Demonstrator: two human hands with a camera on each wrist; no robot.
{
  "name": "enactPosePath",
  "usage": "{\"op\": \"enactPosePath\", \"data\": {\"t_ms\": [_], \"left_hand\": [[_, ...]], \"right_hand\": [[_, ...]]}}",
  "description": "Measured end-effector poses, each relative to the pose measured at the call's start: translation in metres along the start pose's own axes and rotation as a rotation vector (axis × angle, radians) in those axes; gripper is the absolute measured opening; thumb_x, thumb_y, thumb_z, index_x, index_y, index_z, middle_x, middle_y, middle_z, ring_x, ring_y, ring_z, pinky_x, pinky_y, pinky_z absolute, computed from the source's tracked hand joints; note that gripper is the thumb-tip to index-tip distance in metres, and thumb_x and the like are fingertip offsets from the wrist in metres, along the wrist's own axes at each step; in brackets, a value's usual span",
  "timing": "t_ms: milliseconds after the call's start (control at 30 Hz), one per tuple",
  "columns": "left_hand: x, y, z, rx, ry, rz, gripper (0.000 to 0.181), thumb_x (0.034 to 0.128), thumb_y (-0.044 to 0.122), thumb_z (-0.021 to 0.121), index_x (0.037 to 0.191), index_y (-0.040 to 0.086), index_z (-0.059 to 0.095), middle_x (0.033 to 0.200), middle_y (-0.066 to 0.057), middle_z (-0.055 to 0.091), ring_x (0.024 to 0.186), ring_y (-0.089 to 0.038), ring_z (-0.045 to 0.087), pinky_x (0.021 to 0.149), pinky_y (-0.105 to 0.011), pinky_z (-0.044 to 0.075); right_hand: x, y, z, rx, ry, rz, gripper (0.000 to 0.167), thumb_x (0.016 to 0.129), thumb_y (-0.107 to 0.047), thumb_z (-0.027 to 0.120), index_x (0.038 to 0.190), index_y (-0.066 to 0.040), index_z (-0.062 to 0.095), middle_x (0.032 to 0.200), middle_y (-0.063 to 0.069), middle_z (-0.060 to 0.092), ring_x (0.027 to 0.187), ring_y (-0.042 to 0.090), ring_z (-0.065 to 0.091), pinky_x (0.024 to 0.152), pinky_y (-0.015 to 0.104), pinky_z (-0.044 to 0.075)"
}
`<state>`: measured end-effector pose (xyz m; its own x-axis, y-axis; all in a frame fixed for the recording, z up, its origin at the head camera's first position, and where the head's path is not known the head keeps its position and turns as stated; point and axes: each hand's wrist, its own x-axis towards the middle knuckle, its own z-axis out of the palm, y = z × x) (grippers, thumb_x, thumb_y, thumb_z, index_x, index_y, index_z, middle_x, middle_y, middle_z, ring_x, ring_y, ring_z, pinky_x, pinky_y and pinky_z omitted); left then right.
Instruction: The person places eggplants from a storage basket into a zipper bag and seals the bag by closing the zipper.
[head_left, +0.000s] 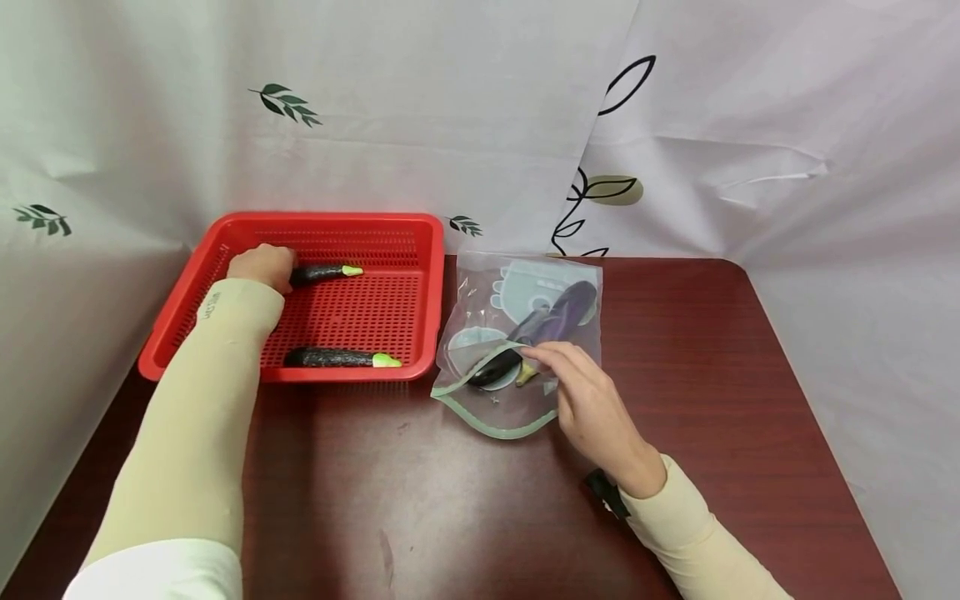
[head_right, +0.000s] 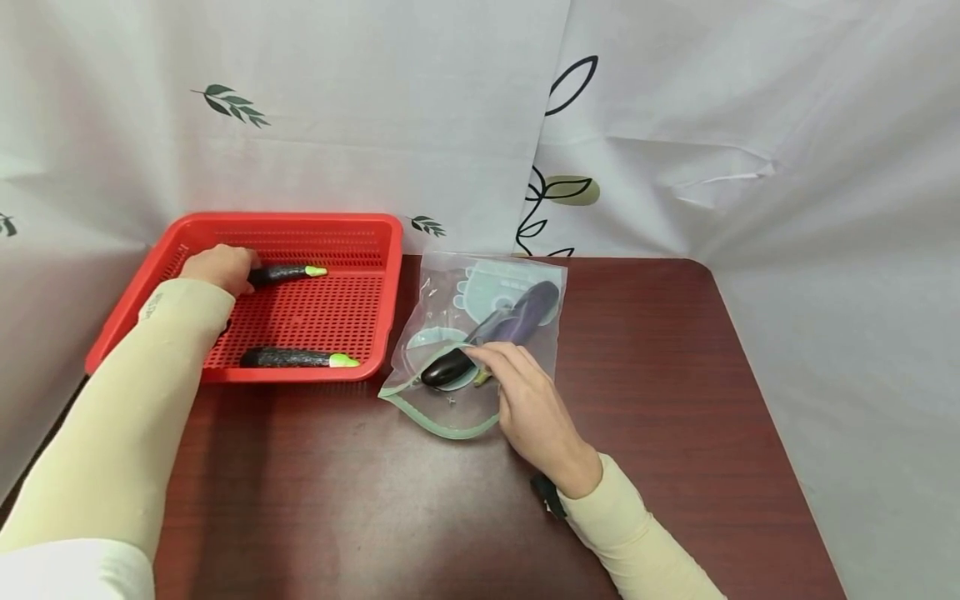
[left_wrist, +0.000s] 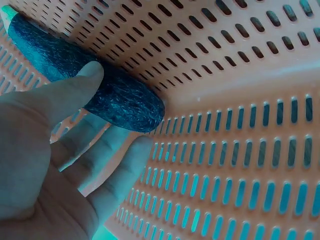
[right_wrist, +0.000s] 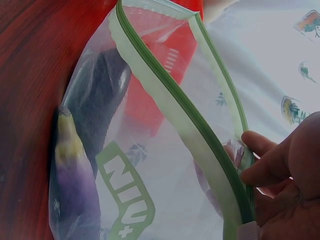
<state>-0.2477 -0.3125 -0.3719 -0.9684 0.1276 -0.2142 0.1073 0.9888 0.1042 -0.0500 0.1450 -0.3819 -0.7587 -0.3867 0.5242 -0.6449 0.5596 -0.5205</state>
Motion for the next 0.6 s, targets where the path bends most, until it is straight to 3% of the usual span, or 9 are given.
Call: {"op": "enactPosePath", "data": {"t_ms": [133, 600], "left_hand": [[0.0007, 0.0002, -0.0009, -0.015, -0.015, -0.013, 0.011, 0.0792, 0.001, 0.071, 0.082, 0.005, 0.062, 0.078, -0.019, 0.062, 0.070, -0.036, 0.055, 0.063, -0.049, 0.047], [-0.0061, -0.0056, -0.0062, 0.019, -0.053, 0.031, 0.016, 0.0811, 0.000, 0.073, 0.095, 0.002, 0.067, 0.087, -0.022, 0.064, 0.074, -0.036, 0.056, 0.066, -0.051, 0.048]], "right_hand": [[-0.0002, 0.0002, -0.0007, -0.002, 0.001, 0.001, 0.048, 0.089, 0.020, 0.047, 0.127, -0.004, 0.065, 0.122, 0.007, 0.063, 0.112, 0.019, 0.058, 0.093, 0.025, 0.048], [0.0006, 0.0012, 0.0021, -0.020, 0.032, -0.045, 0.056, 0.082, 0.026, 0.052, 0.127, -0.004, 0.065, 0.122, 0.006, 0.063, 0.112, 0.019, 0.059, 0.091, 0.032, 0.052]]}}
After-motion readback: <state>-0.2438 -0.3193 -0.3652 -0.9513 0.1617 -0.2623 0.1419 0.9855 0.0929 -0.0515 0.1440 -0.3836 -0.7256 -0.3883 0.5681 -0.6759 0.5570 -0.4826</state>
